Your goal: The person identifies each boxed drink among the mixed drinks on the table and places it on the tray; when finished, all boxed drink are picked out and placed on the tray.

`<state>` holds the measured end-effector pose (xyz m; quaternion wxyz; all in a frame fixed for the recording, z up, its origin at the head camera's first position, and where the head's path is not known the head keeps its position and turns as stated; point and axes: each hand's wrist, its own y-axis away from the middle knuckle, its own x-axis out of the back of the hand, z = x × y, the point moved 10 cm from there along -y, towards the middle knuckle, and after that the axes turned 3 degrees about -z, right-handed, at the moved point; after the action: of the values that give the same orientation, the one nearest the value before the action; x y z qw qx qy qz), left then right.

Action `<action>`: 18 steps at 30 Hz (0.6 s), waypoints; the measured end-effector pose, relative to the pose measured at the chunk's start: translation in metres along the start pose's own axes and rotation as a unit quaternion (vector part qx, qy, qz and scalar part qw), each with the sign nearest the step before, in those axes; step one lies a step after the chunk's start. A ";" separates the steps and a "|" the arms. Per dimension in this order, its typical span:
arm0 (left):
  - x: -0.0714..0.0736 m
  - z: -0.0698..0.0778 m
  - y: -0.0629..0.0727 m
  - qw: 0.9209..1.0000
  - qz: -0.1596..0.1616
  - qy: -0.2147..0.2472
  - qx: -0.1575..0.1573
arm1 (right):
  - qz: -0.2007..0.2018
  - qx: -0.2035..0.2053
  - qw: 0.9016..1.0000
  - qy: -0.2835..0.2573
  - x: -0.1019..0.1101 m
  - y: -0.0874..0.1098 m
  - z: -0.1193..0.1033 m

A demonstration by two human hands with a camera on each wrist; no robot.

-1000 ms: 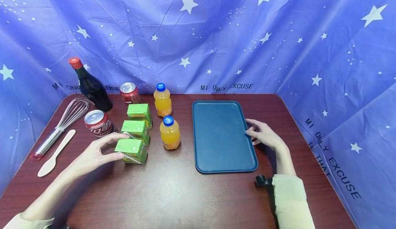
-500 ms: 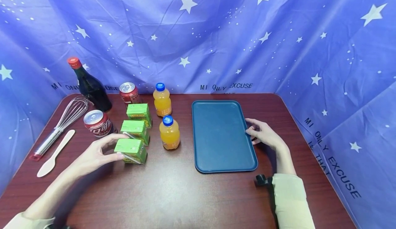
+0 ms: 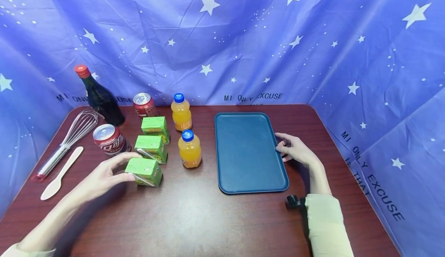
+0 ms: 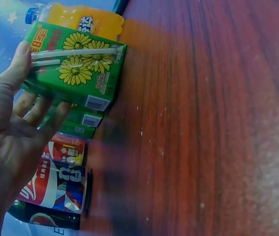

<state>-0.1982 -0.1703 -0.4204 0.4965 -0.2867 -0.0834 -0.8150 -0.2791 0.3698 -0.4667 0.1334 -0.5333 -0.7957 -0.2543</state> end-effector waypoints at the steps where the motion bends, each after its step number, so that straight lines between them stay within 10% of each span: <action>1: 0.000 0.000 0.001 1.000 0.002 -0.001 0.000 | 0.002 -0.001 1.000 0.000 0.000 0.000 0.001; 18: 0.009 0.036 -0.002 1.000 0.019 -0.018 -0.013 | 0.001 -0.006 1.000 -0.001 0.001 0.000 0.003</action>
<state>-0.1892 -0.1609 -0.3860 0.5063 -0.3094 -0.0767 -0.8013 -0.2796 0.3724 -0.4687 0.1299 -0.5352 -0.7937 -0.2584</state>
